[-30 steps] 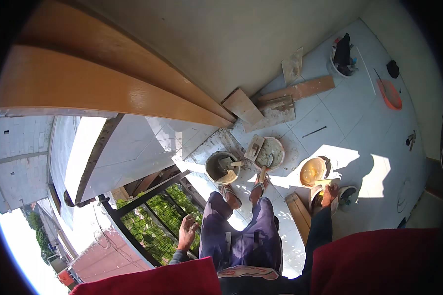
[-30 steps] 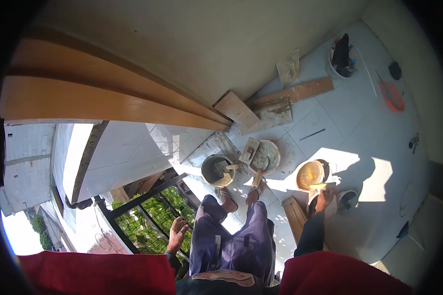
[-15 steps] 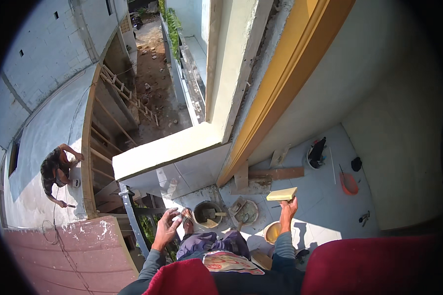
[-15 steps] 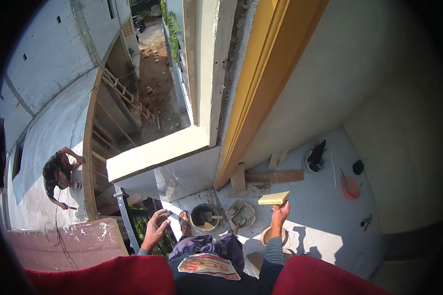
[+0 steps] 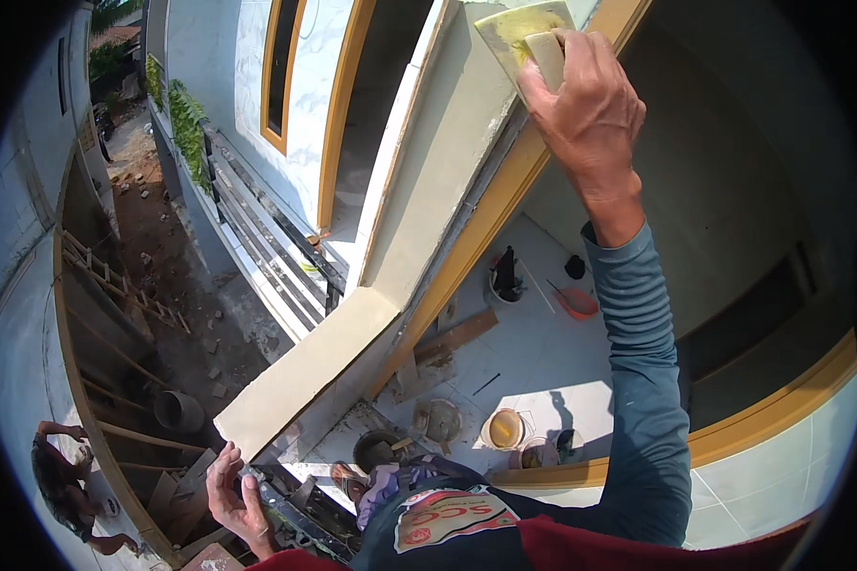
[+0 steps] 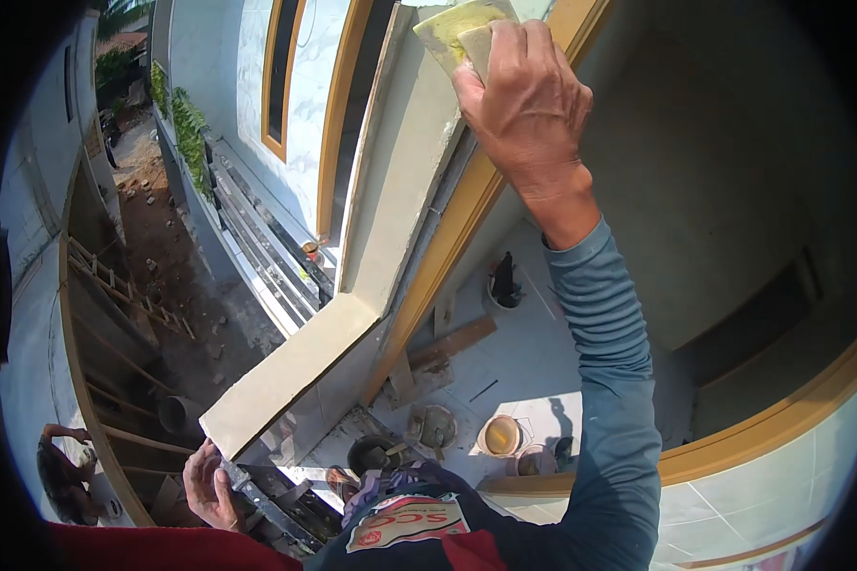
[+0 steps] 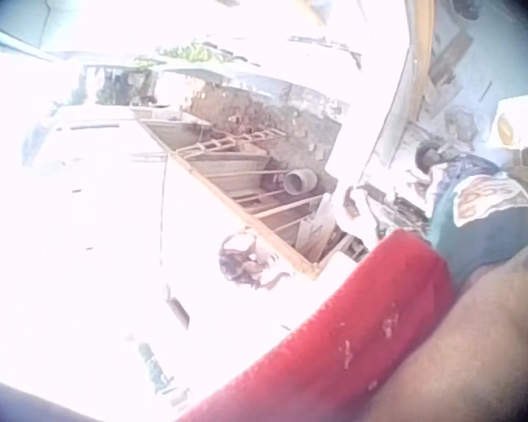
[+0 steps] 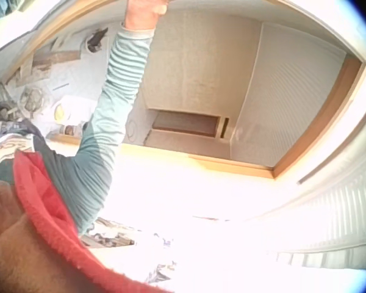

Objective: The person applies plaster to a wall corner using a trowel and smooths it with a yellow sponge. They repeatedly dip the tools into a bucket of plaster to continue the coating process.

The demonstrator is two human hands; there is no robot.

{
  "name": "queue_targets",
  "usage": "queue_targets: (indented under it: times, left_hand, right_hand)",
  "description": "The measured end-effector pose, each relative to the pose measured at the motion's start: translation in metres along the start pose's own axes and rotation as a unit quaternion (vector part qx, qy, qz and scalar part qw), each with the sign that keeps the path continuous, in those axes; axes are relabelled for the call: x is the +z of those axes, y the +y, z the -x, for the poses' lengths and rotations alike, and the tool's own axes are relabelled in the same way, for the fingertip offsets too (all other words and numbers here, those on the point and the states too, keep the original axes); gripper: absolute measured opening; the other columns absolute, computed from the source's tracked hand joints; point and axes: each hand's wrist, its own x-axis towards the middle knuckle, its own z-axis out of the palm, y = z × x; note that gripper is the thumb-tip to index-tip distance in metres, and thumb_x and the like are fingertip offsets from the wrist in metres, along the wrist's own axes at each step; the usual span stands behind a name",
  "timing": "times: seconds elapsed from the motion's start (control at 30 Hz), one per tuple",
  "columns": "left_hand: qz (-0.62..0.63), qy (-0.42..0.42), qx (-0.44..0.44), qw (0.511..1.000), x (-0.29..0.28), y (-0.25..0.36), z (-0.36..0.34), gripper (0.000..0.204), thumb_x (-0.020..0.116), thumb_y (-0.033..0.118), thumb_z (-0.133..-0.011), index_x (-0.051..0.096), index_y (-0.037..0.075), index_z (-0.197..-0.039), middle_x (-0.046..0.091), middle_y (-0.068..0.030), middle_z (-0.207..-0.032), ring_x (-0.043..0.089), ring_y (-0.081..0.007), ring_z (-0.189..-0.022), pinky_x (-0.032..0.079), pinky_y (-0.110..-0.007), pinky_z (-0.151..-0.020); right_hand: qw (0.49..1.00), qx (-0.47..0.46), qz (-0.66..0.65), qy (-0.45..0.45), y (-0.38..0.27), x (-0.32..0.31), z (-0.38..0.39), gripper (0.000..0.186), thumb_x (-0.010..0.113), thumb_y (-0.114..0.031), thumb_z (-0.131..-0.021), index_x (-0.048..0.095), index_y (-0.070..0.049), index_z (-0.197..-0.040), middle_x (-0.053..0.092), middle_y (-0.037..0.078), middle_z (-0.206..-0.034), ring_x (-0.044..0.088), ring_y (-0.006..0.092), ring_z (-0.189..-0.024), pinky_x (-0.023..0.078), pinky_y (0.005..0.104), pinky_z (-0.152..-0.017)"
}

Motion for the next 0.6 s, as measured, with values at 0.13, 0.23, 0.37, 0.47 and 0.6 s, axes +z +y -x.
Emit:
queue_targets:
  times: [0.13,0.23,0.37,0.47,0.6]
  left_hand:
    - [0.013,0.011,-0.030,0.999,-0.023,-0.017,0.009,0.032,0.062,0.013,-0.095,0.059,-0.004,-0.121,0.060,-0.0204,-0.125,0.060,-0.0283,-0.118,0.047,-0.036,-0.100]
    - [-0.010,-0.042,-0.021,0.999,-0.051,-0.038,0.022,0.037,0.053,0.008,-0.101,0.047,-0.002,-0.136,0.055,-0.0207,-0.135,0.056,-0.0249,-0.125,0.043,-0.036,-0.105]
    - [0.008,-0.025,-0.051,0.998,-0.075,-0.076,0.036,0.038,0.052,0.009,-0.102,0.045,-0.002,-0.137,0.052,-0.0211,-0.141,0.055,-0.0249,-0.125,0.042,-0.036,-0.107]
    - [-0.057,0.000,-0.063,0.996,-0.094,-0.088,0.042,0.040,0.051,0.011,-0.103,0.043,-0.001,-0.140,0.050,-0.0201,-0.142,0.051,-0.0244,-0.130,0.039,-0.037,-0.111]
    - [-0.054,0.033,-0.085,0.994,-0.102,-0.120,0.055,0.041,0.053,0.015,-0.103,0.044,-0.001,-0.140,0.051,-0.0174,-0.142,0.052,-0.0213,-0.128,0.041,-0.032,-0.107]
  right_hand:
    - [0.992,-0.030,0.096,-0.078,-0.016,0.021,0.012,0.030,0.077,-0.018,-0.076,0.058,-0.002,-0.092,0.057,0.012,-0.088,0.063,0.0280,-0.082,0.055,0.0381,-0.062]
    - [0.979,-0.116,0.046,-0.164,-0.059,0.034,0.093,0.020,0.066,-0.009,-0.075,0.059,0.001,-0.091,0.056,0.011,-0.085,0.060,0.0233,-0.079,0.052,0.0319,-0.061]
    - [0.929,-0.236,-0.014,-0.285,-0.084,0.041,0.173,0.022,0.063,-0.009,-0.075,0.063,0.003,-0.093,0.056,0.009,-0.078,0.059,0.0195,-0.075,0.046,0.0294,-0.057]
    - [0.956,-0.207,0.007,-0.206,-0.054,0.030,0.108,0.024,0.064,-0.010,-0.077,0.062,0.001,-0.098,0.058,0.009,-0.086,0.060,0.0211,-0.079,0.047,0.0323,-0.061]
    - [0.975,-0.119,0.154,-0.111,0.011,-0.011,-0.015,0.030,0.076,-0.019,-0.075,0.061,-0.005,-0.096,0.057,0.007,-0.091,0.062,0.0228,-0.084,0.052,0.0358,-0.062]
